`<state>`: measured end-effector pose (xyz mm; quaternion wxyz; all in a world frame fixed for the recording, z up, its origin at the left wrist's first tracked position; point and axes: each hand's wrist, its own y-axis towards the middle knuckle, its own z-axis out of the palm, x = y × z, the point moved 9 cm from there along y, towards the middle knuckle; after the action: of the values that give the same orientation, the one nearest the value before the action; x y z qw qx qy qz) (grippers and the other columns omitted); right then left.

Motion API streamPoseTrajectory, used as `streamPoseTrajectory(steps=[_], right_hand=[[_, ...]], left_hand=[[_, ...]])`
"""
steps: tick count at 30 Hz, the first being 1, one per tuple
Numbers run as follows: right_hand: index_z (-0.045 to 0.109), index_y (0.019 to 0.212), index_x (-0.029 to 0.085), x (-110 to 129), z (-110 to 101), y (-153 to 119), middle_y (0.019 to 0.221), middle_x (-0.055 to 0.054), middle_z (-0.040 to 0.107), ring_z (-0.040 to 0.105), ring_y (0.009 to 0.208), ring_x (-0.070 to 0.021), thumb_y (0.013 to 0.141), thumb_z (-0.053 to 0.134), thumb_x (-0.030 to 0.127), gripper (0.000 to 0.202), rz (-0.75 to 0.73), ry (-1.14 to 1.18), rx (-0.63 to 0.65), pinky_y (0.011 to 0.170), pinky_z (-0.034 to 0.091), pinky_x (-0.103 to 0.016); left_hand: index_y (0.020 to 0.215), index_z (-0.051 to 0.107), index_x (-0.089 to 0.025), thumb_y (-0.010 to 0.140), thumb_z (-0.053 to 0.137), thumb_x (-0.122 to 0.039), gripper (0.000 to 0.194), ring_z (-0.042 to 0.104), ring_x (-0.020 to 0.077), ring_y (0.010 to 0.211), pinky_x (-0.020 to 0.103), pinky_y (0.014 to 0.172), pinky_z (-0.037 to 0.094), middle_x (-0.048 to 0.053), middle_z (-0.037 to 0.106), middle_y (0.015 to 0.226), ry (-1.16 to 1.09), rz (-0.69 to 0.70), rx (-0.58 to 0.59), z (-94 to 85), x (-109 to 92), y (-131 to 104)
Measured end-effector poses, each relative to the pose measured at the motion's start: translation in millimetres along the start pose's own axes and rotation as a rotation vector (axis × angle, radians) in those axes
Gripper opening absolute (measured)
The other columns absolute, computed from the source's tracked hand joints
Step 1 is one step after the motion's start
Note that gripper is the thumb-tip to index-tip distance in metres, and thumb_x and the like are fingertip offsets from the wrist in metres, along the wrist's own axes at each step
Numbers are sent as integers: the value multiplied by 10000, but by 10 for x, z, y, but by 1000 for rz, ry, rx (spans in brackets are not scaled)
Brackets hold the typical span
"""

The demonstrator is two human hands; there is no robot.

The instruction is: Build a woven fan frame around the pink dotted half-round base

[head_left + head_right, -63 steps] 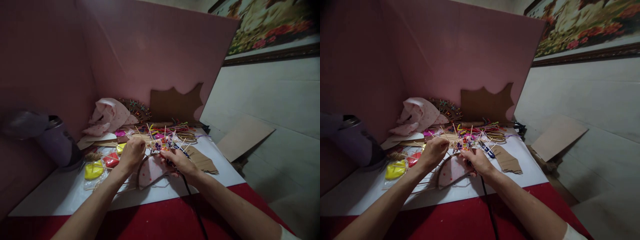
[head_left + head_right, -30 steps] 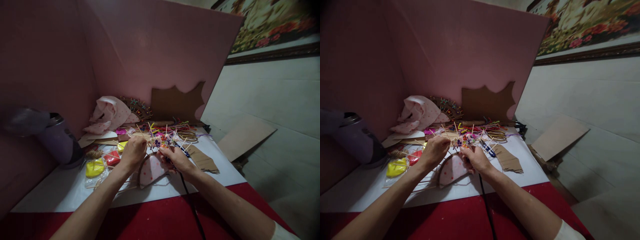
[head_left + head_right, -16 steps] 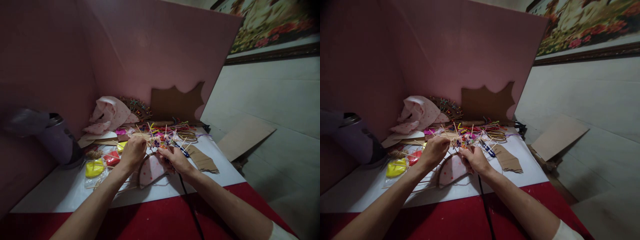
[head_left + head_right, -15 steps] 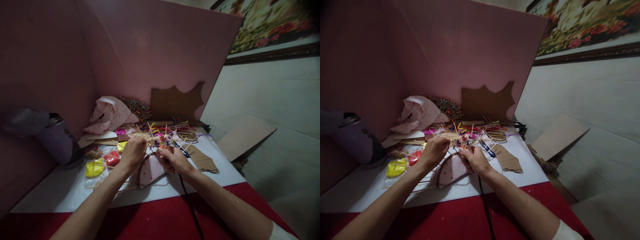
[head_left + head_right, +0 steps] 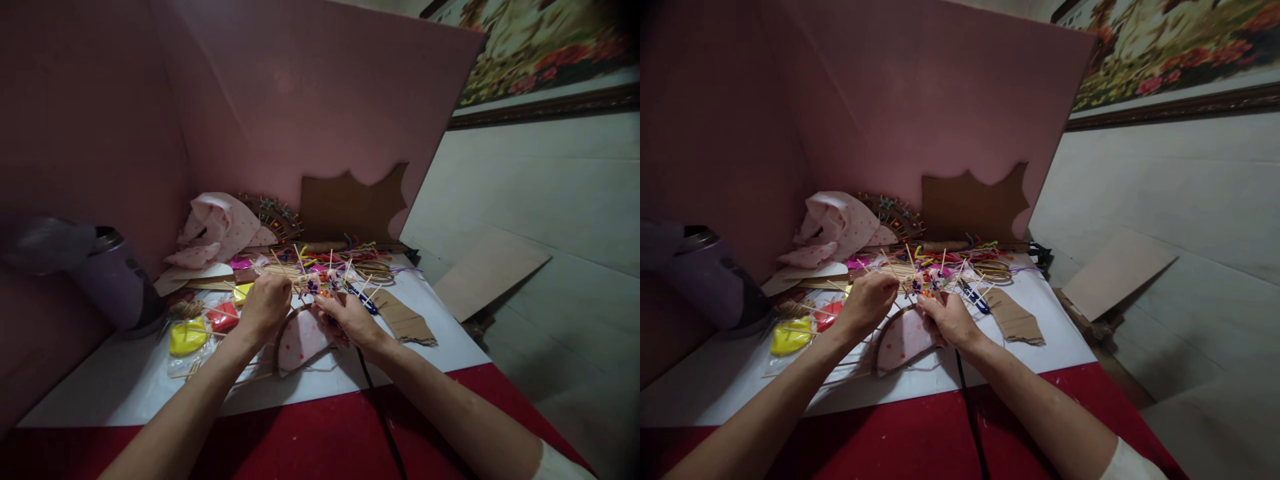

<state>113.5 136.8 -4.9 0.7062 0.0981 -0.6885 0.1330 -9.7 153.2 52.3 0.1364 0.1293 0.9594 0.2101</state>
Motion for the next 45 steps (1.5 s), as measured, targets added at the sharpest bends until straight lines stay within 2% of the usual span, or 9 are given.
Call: streamPoseTrajectory(steps=[9, 17, 24, 28, 33, 36, 39, 42, 45], right_hand=[[494, 638, 185, -2, 19, 3, 372, 90, 366, 282, 270, -54, 780, 535, 441, 296, 6, -26, 5, 247, 229, -170], [523, 701, 175, -8, 21, -15, 412, 94, 373, 264, 290, -48, 776, 555, 467, 303, -4, 1, 16, 258, 227, -169], [493, 618, 182, 38, -22, -51, 400, 92, 360, 245, 294, -43, 771, 566, 487, 350, -38, -27, -5, 270, 232, -177], [540, 680, 172, 42, -29, -61, 423, 90, 380, 253, 304, -45, 746, 601, 494, 334, -28, 16, -1, 269, 228, -180], [532, 629, 174, 271, -83, -174, 449, 80, 374, 256, 336, -42, 761, 601, 480, 340, -145, 104, -23, 298, 225, -185], [509, 601, 181, 483, -286, -293, 468, 65, 389, 298, 359, -51, 767, 599, 475, 350, -241, 94, -128, 323, 239, -194], [477, 606, 196, 607, -685, -421, 499, 55, 412, 321, 381, -68, 754, 601, 503, 363, -296, -96, -335, 345, 238, -214], [512, 640, 195, 635, -1101, -540, 530, 26, 481, 412, 469, -110, 754, 588, 498, 332, -285, -627, -552, 445, 293, -242], [604, 823, 181, 379, -1416, -552, 721, -67, 629, 564, 655, -203, 807, 495, 456, 296, -5, -1178, -597, 572, 351, -292]], left_hand=[[628, 595, -180, 792, 401, -144, 256, 546, 178, 691, 291, 638, 348, 77, 642, 703, -9, -2, -1, -6, -4, 6], [640, 600, -180, 791, 408, -147, 247, 552, 183, 711, 291, 646, 357, 78, 649, 716, -15, -4, 0, 7, 13, 7], [630, 588, -185, 790, 404, -135, 249, 543, 179, 701, 289, 649, 354, 72, 644, 716, -12, 3, 5, 6, 3, 0], [621, 582, -186, 794, 404, -138, 253, 537, 176, 691, 284, 640, 349, 69, 631, 705, -5, 0, 6, 1, -2, -1], [614, 578, -183, 797, 407, -139, 255, 528, 175, 687, 282, 634, 343, 68, 618, 691, 0, -5, 1, -8, -2, -2], [619, 579, -178, 790, 402, -120, 253, 529, 175, 697, 282, 644, 345, 70, 614, 692, -2, -4, -4, -11, -2, -3], [613, 570, -178, 782, 393, -107, 255, 521, 172, 680, 284, 643, 342, 67, 605, 681, -4, 3, -10, -16, -7, -1], [592, 551, -183, 776, 389, -107, 257, 515, 172, 670, 285, 636, 334, 62, 594, 665, -11, 19, -16, -23, -19, 2], [563, 523, -189, 766, 393, -107, 255, 508, 173, 657, 288, 625, 322, 57, 584, 642, -22, 34, -28, -39, -30, 5]])
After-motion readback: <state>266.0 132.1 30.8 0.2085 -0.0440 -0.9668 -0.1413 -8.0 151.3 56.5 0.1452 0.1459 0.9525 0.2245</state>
